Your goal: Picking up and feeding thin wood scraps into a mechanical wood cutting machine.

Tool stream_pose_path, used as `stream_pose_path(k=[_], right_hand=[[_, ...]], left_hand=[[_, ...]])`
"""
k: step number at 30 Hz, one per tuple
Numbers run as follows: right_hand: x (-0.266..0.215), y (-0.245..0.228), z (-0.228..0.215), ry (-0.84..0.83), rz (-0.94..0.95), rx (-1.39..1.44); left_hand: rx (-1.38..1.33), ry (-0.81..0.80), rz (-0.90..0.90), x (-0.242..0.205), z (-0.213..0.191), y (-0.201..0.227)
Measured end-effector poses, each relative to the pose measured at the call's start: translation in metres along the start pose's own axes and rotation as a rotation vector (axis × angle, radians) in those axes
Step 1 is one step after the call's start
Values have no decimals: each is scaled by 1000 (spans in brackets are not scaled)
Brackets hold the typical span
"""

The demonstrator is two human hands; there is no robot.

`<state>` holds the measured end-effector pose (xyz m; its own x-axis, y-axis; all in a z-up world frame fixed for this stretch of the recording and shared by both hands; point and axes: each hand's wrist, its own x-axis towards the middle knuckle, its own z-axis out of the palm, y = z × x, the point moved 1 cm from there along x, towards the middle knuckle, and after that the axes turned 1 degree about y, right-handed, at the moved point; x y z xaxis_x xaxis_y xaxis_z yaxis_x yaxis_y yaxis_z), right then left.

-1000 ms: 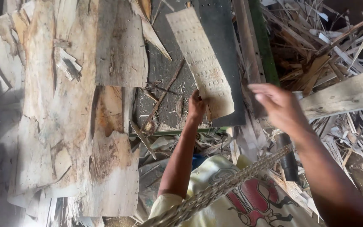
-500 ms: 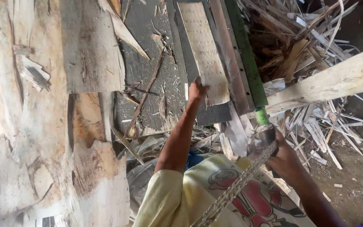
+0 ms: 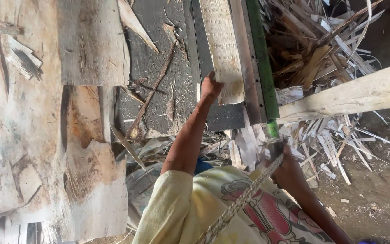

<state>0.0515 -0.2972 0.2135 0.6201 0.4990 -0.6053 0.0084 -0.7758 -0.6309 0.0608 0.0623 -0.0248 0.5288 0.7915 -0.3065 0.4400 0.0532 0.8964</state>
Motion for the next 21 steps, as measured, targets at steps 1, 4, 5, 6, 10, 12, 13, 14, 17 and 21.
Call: stream_pose_path(k=[1, 4, 5, 6, 10, 12, 13, 14, 17, 21], right_hand=[[-5, -5, -5, -7, 2, 2], [-16, -10, -15, -45, 0, 47], [-16, -7, -17, -11, -45, 18], [-16, -4, -19, 23, -91, -11], [37, 62, 22, 84, -149, -121], [80, 127, 56, 176, -287, -111], [86, 136, 64, 165, -283, -116], [90, 145, 70, 167, -327, -135], [100, 130, 73, 136, -280, -95], [82, 99, 57, 45, 68, -46]], left_hand=[[4, 2, -6, 0, 1, -1], [-48, 40, 12, -4, 0, -5], [-38, 28, -6, -6, 0, -2], [-28, 17, -25, -8, -1, 1], [43, 56, -28, 9, 6, -9], [-74, 86, 97, 2, 18, -18], [-75, 89, 85, -4, 14, -13], [-40, 77, 10, -11, 10, -7], [46, 98, -23, 2, 3, -2], [-65, 44, -36, 1, -20, -4]])
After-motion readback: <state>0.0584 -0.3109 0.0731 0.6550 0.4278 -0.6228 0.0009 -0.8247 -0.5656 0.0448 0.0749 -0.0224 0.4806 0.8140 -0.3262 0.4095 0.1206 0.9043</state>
